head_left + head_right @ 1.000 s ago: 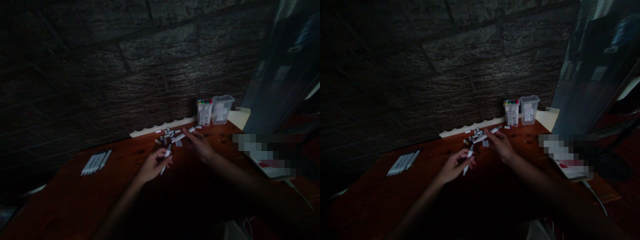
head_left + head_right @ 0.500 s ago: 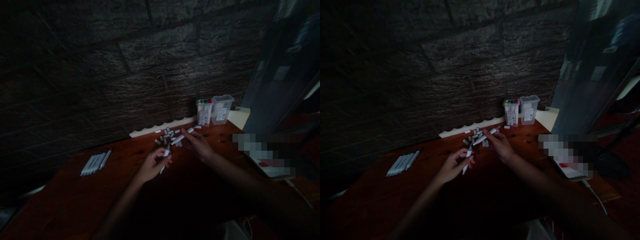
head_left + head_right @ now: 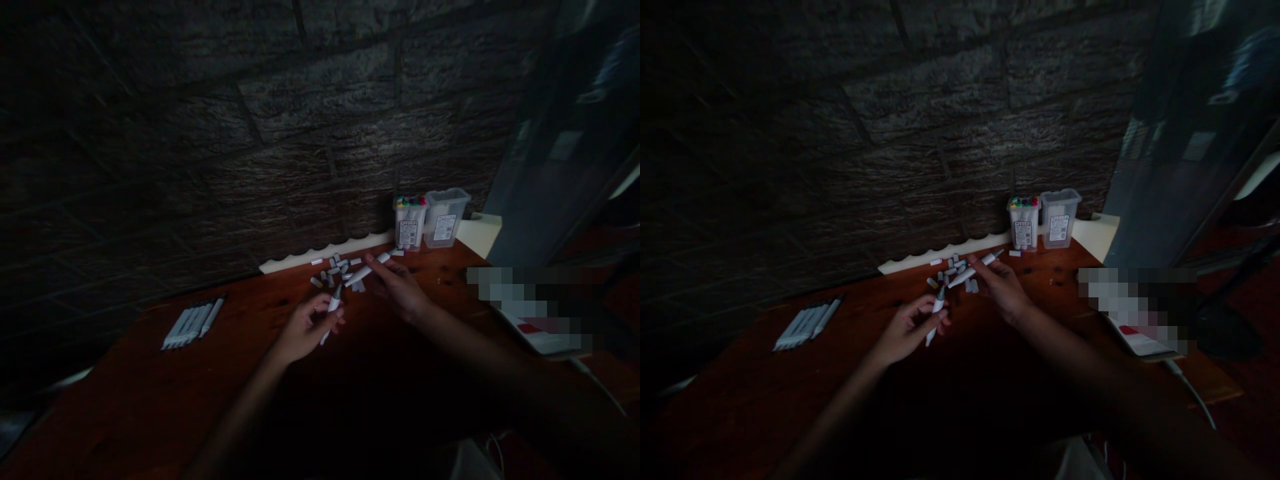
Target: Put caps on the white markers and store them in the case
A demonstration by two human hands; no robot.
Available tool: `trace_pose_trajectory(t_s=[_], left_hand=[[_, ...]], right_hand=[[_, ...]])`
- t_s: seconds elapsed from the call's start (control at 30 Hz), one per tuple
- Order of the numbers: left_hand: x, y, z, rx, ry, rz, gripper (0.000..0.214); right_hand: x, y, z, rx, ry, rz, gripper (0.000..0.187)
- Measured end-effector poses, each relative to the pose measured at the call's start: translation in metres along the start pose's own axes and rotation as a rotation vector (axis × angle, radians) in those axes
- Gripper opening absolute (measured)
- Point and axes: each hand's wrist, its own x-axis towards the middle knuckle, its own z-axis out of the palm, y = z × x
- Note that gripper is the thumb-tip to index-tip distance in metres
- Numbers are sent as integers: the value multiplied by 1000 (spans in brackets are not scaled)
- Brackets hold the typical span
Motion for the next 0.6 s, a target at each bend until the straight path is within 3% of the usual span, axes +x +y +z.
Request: trace_pose_trajectory(t_s=[0.6], left_hand=[[0,-2,2,47,5,-1,25]], right_hand=[[0,1,0,9,7,34,36]])
